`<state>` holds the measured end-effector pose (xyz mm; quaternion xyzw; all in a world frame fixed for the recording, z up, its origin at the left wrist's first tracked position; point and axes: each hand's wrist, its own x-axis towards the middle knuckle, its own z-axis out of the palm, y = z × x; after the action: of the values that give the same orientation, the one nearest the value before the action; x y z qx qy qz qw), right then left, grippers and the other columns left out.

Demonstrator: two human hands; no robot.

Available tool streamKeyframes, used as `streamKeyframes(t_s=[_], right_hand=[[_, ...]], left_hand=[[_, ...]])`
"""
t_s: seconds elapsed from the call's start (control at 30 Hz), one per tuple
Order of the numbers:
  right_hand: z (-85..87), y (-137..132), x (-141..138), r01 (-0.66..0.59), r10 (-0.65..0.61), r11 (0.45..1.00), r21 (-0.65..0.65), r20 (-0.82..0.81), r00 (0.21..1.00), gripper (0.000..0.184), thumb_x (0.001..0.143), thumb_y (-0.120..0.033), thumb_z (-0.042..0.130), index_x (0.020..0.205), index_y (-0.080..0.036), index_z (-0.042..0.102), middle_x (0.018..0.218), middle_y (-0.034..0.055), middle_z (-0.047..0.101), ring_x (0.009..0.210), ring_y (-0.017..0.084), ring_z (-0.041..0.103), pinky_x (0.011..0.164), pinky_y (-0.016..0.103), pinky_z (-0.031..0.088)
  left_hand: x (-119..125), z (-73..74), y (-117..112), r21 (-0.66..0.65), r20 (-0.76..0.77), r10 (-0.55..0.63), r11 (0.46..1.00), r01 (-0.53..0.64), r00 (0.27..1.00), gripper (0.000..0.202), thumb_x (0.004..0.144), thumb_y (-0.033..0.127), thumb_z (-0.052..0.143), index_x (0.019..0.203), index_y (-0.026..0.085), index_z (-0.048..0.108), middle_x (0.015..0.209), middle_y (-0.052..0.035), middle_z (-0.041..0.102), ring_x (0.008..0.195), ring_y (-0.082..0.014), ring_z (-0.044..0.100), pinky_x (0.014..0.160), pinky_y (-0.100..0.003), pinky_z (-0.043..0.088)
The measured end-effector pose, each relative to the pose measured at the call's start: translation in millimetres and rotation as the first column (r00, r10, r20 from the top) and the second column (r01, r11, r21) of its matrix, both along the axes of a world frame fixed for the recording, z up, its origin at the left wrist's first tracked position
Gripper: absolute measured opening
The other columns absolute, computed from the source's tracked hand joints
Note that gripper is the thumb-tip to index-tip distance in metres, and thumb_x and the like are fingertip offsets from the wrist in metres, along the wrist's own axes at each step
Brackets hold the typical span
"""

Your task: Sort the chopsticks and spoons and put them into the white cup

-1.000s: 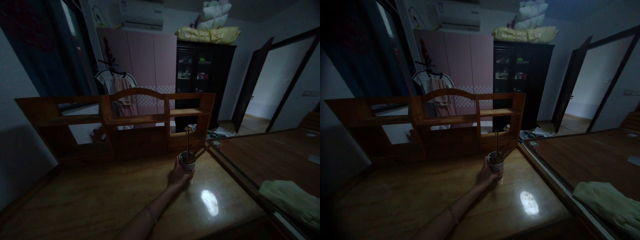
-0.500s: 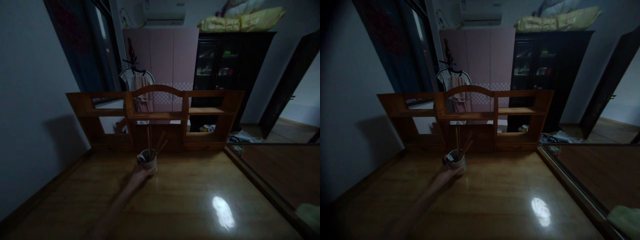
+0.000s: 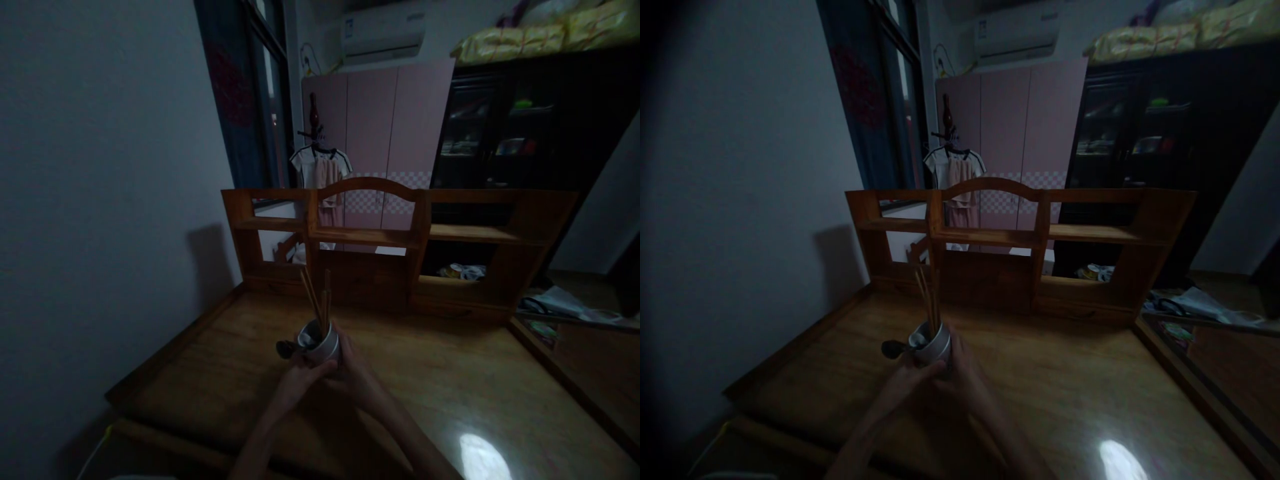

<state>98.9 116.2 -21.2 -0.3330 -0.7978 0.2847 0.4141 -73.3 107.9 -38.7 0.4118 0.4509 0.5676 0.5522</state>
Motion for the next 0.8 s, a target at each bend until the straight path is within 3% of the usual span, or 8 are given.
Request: streamKeyframes(t_s=[0.07, 0.17, 0.3, 0.47, 0.57, 0.63, 0.7, 0.8], right_hand=[[-0.7, 12, -12, -0.023, 0.023, 1.0, 0.017, -0.007, 1.0, 0.105, 0.067, -0.014, 0.076, 0.15, -0.026, 0.013, 0.145, 0.0106, 0.036, 0.13, 0.03, 0.038, 0.106, 0.044, 0.035], [-0.8, 14, -17, 0.011, -0.011, 1.0, 0.001, 0.011, 1.0, 0.103, 0.063, -0.01, 0.075, 0.148, -0.027, 0.019, 0.141, 0.0087, 0.04, 0.127, 0.03, 0.041, 0.104, 0.043, 0.037], [1.8, 11, -22, 0.065, -0.065, 0.998, -0.001, 0.076, 0.995, 0.101, 0.058, -0.007, 0.074, 0.145, -0.027, 0.027, 0.134, 0.0077, 0.045, 0.122, 0.03, 0.044, 0.1, 0.04, 0.039], [5.4, 10, -27, 0.092, -0.101, 0.993, 0.07, 0.145, 0.984, 0.097, 0.058, -0.007, 0.071, 0.143, -0.027, 0.029, 0.13, 0.0091, 0.044, 0.119, 0.03, 0.044, 0.099, 0.041, 0.039], [7.2, 8, -27, 0.113, -0.129, 0.989, 0.092, 0.203, 0.971, 0.098, 0.058, -0.006, 0.072, 0.143, -0.028, 0.029, 0.127, 0.0089, 0.045, 0.116, 0.03, 0.046, 0.097, 0.041, 0.041], [8.5, 5, -26, 0.137, -0.159, 0.985, 0.102, 0.248, 0.956, 0.098, 0.058, -0.007, 0.073, 0.143, -0.029, 0.03, 0.123, 0.0088, 0.046, 0.113, 0.03, 0.048, 0.094, 0.041, 0.042], [10.3, 2, -25, 0.156, -0.182, 0.981, 0.113, 0.275, 0.944, 0.098, 0.059, -0.007, 0.072, 0.144, -0.029, 0.028, 0.12, 0.0086, 0.047, 0.11, 0.03, 0.049, 0.092, 0.041, 0.043], [14.3, -2, -21, 0.188, -0.227, 0.971, 0.146, 0.321, 0.92, 0.1, 0.06, -0.004, 0.07, 0.146, -0.031, 0.026, 0.119, 0.0083, 0.046, 0.108, 0.029, 0.049, 0.09, 0.039, 0.045]], left_hand=[[-5, -7.8, 5, 0.016, -0.027, -0.012, 1.0, 0.012, 1.0, 0.052, 0.056, 0.031, 0.085, 0.102, 0.018, 0.066, 0.106, -0.0128, 0.069, 0.107, -0.0357, 0.061, 0.096, -0.046, 0.046], [-8, -12.0, 14, 0.122, 0.065, 0.057, 0.99, -0.064, 0.996, 0.054, 0.061, 0.038, 0.083, 0.108, 0.018, 0.064, 0.112, -0.012, 0.068, 0.116, -0.0333, 0.056, 0.103, -0.045, 0.042], [-8, 6.1, 18, 0.184, 0.229, 0.184, 0.956, -0.228, 0.956, 0.051, 0.069, 0.034, 0.078, 0.115, 0.022, 0.061, 0.111, -0.0065, 0.068, 0.123, -0.0262, 0.052, 0.108, -0.04, 0.038], [-10, 29.3, 19, 0.14, 0.382, 0.094, 0.977, -0.158, 0.919, 0.044, 0.076, 0.031, 0.073, 0.117, 0.02, 0.062, 0.124, -0.0067, 0.063, 0.123, -0.0234, 0.052, 0.103, -0.034, 0.042], [-11, 29.7, 26, -0.022, 0.479, 0.219, 0.971, -0.238, 0.85, 0.042, 0.073, 0.034, 0.076, 0.11, 0.019, 0.064, 0.113, -0.0059, 0.067, 0.107, -0.0212, 0.062, 0.089, -0.03, 0.05], [-11, 27.7, 31, -0.11, 0.503, 0.271, 0.962, -0.25, 0.821, 0.035, 0.071, 0.039, 0.077, 0.096, 0.017, 0.066, 0.097, -0.0041, 0.069, 0.09, -0.0186, 0.066, 0.078, -0.027, 0.052], [-12, 26.1, 36, -0.12, 0.548, 0.231, 0.973, -0.197, 0.804, 0.031, 0.071, 0.042, 0.076, 0.076, 0.016, 0.06, 0.081, -0.0018, 0.067, 0.075, -0.0154, 0.065, 0.069, -0.026, 0.051], [-17, 25.1, 45, -0.056, 0.646, 0.113, 0.993, -0.101, 0.755, 0.042, 0.075, 0.043, 0.072, 0.059, 0.018, 0.042, 0.064, 0.0017, 0.057, 0.06, -0.0113, 0.059, 0.062, -0.024, 0.05]])
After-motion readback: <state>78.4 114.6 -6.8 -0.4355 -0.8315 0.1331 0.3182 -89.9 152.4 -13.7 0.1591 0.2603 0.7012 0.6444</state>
